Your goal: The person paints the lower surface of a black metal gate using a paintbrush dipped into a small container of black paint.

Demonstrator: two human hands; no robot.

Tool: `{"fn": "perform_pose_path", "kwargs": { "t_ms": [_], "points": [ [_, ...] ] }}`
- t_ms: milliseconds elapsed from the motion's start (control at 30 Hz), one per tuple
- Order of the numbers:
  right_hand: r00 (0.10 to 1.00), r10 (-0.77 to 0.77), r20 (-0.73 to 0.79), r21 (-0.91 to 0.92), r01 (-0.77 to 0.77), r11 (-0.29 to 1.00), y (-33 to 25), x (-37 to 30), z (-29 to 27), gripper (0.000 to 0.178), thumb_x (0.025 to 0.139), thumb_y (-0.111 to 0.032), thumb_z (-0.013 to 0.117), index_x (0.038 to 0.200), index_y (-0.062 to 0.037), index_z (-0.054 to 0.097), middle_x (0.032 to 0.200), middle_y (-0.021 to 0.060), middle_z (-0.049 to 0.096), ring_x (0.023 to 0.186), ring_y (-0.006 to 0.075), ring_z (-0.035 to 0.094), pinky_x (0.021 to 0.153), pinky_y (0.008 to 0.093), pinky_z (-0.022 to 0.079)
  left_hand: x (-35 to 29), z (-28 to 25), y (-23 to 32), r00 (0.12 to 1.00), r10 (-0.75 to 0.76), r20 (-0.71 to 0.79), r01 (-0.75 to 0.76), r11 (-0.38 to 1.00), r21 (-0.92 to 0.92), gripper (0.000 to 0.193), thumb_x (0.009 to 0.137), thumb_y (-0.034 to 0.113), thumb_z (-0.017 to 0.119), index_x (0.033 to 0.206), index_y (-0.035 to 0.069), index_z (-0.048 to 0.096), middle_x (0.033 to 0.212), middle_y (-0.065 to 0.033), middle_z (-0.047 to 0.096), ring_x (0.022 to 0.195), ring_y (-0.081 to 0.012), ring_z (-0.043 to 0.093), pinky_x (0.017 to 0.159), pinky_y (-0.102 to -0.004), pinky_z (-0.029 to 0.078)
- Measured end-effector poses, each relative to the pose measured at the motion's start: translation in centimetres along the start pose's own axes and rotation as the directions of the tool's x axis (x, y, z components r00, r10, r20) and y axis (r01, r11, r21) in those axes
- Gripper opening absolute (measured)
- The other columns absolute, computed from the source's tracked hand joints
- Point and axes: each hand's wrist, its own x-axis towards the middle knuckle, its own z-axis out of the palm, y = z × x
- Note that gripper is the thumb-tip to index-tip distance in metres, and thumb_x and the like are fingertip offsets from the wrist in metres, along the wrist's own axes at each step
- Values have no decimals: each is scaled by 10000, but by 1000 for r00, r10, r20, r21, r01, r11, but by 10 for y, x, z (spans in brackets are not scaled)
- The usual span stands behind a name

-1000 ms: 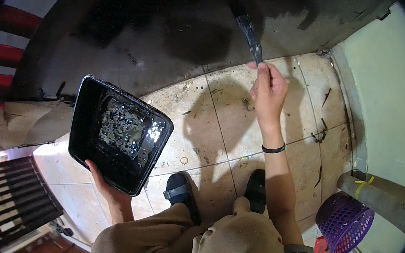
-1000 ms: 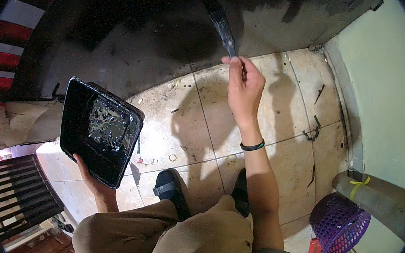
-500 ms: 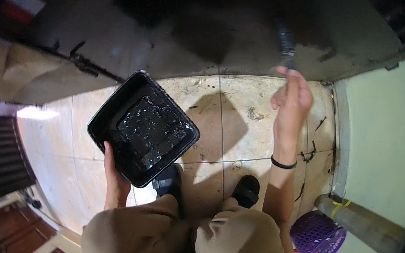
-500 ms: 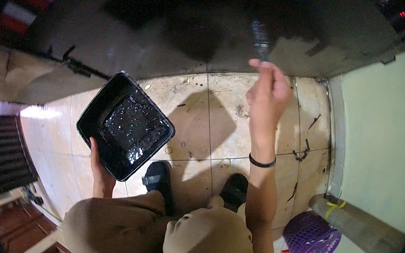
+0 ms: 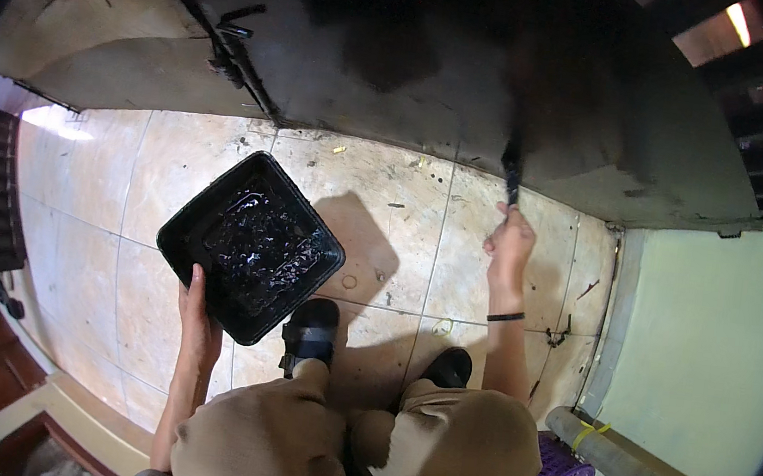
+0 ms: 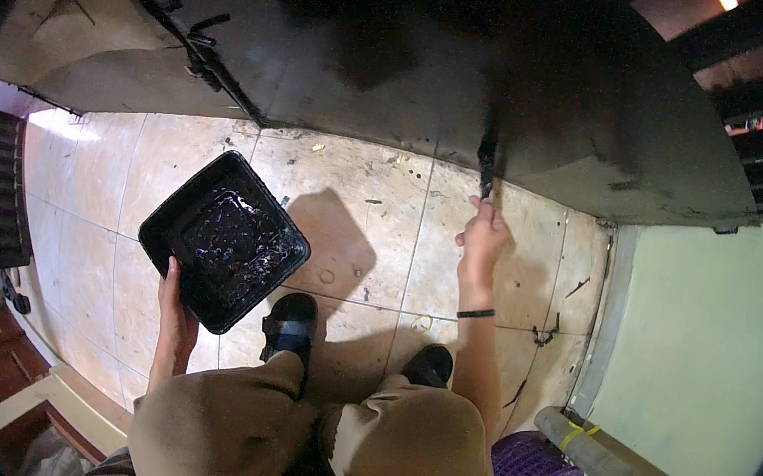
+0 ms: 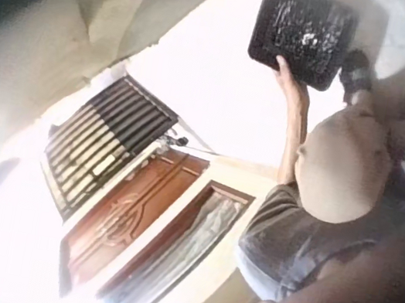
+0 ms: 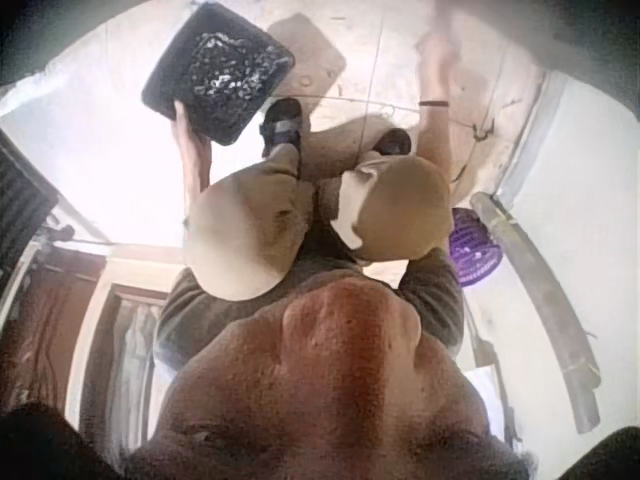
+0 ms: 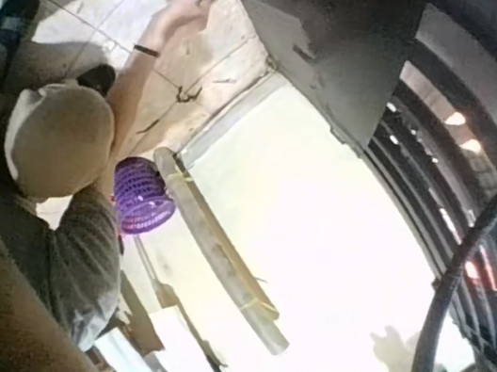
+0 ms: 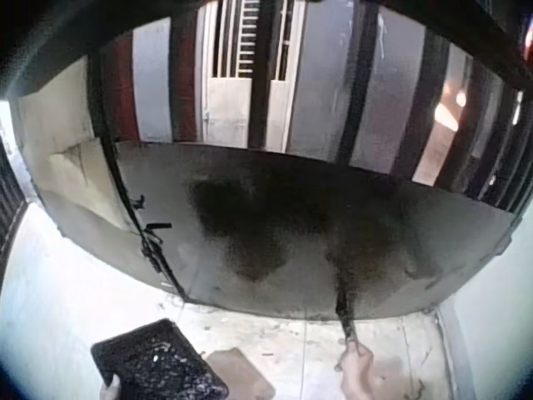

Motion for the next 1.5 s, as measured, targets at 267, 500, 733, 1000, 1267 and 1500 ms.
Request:
{"fn": "perform_pose_path", "kwargs": {
  "t_ms": [267,500,733,1000,1267,1500],
  "points": [
    [800,-597,-59,63,600,797,-100,-75,35,285,1075,-217,460,1057,0,644,542,-70,361,454,38,316,428,230,314,2,-22,22,1000,24,-12,-24,999,-36,704,1015,437,583,1542,69,296,1509,-101,436,1382,-242,430,1161,-420,350],
    [997,-58,-59,-27,56,998,-14,-17,-4,315,1062,-303,510,1007,-40,675,530,-70,358,435,56,330,428,253,331,20,12,11,985,7,170,9,995,-94,676,1017,387,597,1540,80,299,1495,-86,452,1365,-231,446,1154,-426,356],
    [959,-277,-62,-236,255,938,-67,-67,-104,291,1023,-259,611,1127,-11,724,642,-3,585,489,46,474,435,218,376,17,92,-19,940,-85,331,103,994,-36,679,1004,324,639,1545,106,291,1486,-97,459,1355,-232,452,1148,-410,361],
    [941,-338,-27,-251,321,913,-180,-127,-181,316,1026,-229,602,1206,14,695,885,97,738,534,52,538,485,215,446,6,214,-61,817,-270,510,170,957,235,701,988,364,657,1493,40,294,1465,-153,451,1354,-228,421,1159,-373,305],
    [859,-434,273,-377,510,773,-153,-103,-212,172,993,-139,611,1031,4,699,817,105,724,608,144,635,566,287,492,-14,308,-82,745,-242,622,-3,931,366,760,986,401,656,1495,2,258,1444,-170,448,1346,-214,414,1155,-349,304],
    [768,-540,343,-572,627,529,-126,-74,-228,75,919,-68,670,976,-18,673,823,151,707,709,309,702,649,346,539,-35,350,-91,748,-149,647,-145,915,378,762,976,405,666,1497,35,251,1437,-163,443,1349,-226,404,1149,-367,308]
  ]
}}
